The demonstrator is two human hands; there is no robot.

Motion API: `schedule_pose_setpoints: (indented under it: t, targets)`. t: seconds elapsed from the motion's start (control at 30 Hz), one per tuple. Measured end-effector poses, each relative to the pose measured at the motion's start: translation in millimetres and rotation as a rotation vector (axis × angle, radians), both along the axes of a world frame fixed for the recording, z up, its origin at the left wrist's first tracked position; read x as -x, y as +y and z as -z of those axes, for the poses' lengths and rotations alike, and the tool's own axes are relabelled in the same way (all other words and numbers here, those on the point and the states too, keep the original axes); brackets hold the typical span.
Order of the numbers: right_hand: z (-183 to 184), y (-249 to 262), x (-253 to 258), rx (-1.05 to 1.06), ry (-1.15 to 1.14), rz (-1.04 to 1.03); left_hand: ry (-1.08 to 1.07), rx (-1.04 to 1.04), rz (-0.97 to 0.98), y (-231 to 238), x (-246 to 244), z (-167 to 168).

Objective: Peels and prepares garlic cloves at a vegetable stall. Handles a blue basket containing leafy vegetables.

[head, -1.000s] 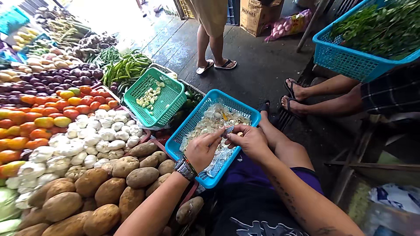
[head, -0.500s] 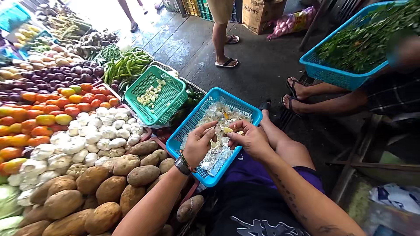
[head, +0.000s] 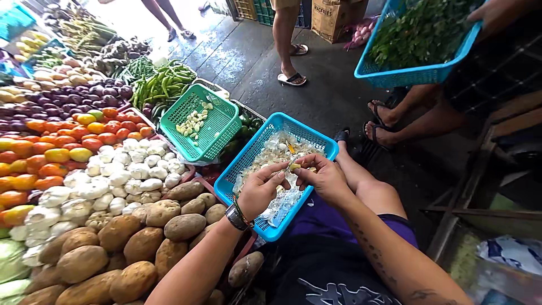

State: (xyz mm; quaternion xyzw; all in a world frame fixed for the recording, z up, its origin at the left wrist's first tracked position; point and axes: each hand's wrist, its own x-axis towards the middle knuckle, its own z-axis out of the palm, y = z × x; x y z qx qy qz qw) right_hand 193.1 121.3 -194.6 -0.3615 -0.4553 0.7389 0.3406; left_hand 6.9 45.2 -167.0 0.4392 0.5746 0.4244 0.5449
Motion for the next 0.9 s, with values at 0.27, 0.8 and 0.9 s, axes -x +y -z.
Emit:
schedule_pose_setpoints:
  t: [0.27, 0.8, 0.9]
  targets:
    - [3.5, -4.0, 1.5, -0.063, -0.023, 0.059, 0.170, -0.061, -0.033, 0.7, -5.7, 10.4]
    - [8.8, -2.2, 17.9, 0.063, 0.075, 0.063, -0.266, 0.095, -0.179, 1.6, -18.4, -6.2]
    - [10.4, -0.4, 15.0, 0.059, 0.044, 0.038, -0.317, 0.112, -0.142, -0.1, -19.1, -8.2]
